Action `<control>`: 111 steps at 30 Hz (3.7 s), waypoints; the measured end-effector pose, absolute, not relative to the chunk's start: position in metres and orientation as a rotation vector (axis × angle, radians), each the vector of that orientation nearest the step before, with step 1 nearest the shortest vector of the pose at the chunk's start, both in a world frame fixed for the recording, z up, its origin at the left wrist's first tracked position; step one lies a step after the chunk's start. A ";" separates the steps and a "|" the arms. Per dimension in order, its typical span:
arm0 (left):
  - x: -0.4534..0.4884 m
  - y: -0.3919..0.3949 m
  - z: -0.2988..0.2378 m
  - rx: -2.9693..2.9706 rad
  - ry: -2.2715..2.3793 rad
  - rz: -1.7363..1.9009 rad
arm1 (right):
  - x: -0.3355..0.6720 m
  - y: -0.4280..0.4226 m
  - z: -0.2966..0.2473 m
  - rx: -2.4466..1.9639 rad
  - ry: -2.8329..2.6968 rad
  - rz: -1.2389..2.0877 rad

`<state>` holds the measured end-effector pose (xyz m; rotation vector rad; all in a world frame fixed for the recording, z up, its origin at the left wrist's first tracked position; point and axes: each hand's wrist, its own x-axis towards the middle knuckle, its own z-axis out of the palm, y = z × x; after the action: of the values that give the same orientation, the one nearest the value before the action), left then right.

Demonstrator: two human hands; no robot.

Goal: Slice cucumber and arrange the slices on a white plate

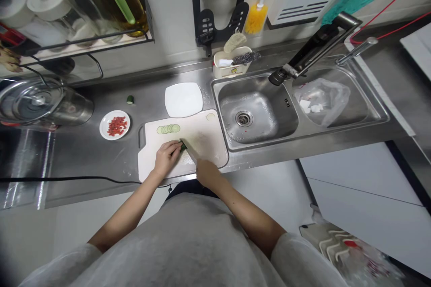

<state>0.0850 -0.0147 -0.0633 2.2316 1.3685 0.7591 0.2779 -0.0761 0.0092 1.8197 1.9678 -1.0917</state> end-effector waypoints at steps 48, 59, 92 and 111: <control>0.133 0.027 -0.023 1.974 1.502 0.624 | 0.344 -0.086 0.003 2.049 2.328 -0.128; 0.115 0.059 -0.038 1.543 1.930 0.458 | 0.353 -0.091 0.000 2.199 2.237 -0.222; 0.046 -0.033 -0.051 1.485 1.947 0.821 | 0.351 -0.067 -0.001 2.326 2.014 -0.653; 0.005 0.041 -0.057 1.222 2.368 0.761 | 0.357 -0.073 -0.002 2.384 2.002 -0.707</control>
<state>0.0046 0.0406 -0.0571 1.2224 2.3683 0.7615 0.3570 -0.0731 -0.0022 2.3840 2.0019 -0.7065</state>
